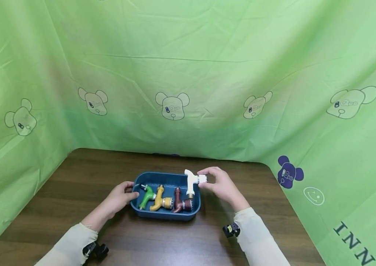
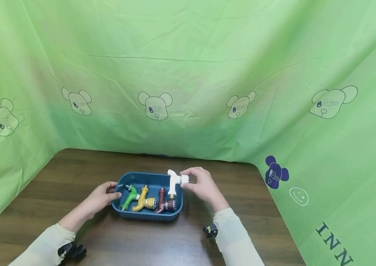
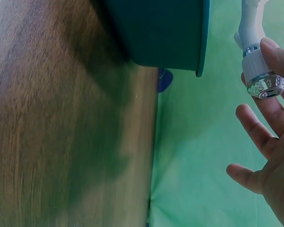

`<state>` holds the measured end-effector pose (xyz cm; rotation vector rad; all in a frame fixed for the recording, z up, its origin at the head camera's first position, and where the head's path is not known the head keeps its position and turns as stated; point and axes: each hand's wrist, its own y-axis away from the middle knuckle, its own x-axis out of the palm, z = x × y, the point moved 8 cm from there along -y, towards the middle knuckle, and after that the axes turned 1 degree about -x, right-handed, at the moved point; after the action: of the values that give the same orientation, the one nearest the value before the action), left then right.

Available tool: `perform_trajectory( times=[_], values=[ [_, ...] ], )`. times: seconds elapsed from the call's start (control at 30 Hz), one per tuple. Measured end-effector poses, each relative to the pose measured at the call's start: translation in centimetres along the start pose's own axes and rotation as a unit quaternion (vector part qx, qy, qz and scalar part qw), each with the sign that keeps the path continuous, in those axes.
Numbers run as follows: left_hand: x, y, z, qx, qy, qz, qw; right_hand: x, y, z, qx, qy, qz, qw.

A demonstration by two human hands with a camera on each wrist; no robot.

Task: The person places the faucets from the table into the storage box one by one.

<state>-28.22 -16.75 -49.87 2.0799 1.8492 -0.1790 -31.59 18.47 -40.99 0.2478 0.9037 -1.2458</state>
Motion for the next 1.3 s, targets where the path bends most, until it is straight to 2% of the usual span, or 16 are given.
perform_trajectory(
  times=[0.33,1.03,1.3],
  values=[
    [0.0,-0.2,0.2,-0.001,0.006,0.002,1.0,0.8,-0.4,0.3,-0.006,-0.007,0.007,1.0],
    [0.1,-0.1,0.2,0.007,0.006,0.001,1.0,2.6,-0.7,0.5,0.017,-0.006,0.021,1.0],
    [0.0,-0.2,0.3,0.004,0.009,-0.002,0.9999,3.2,-0.8,0.9,0.012,-0.006,0.026,1.0]
  ],
)
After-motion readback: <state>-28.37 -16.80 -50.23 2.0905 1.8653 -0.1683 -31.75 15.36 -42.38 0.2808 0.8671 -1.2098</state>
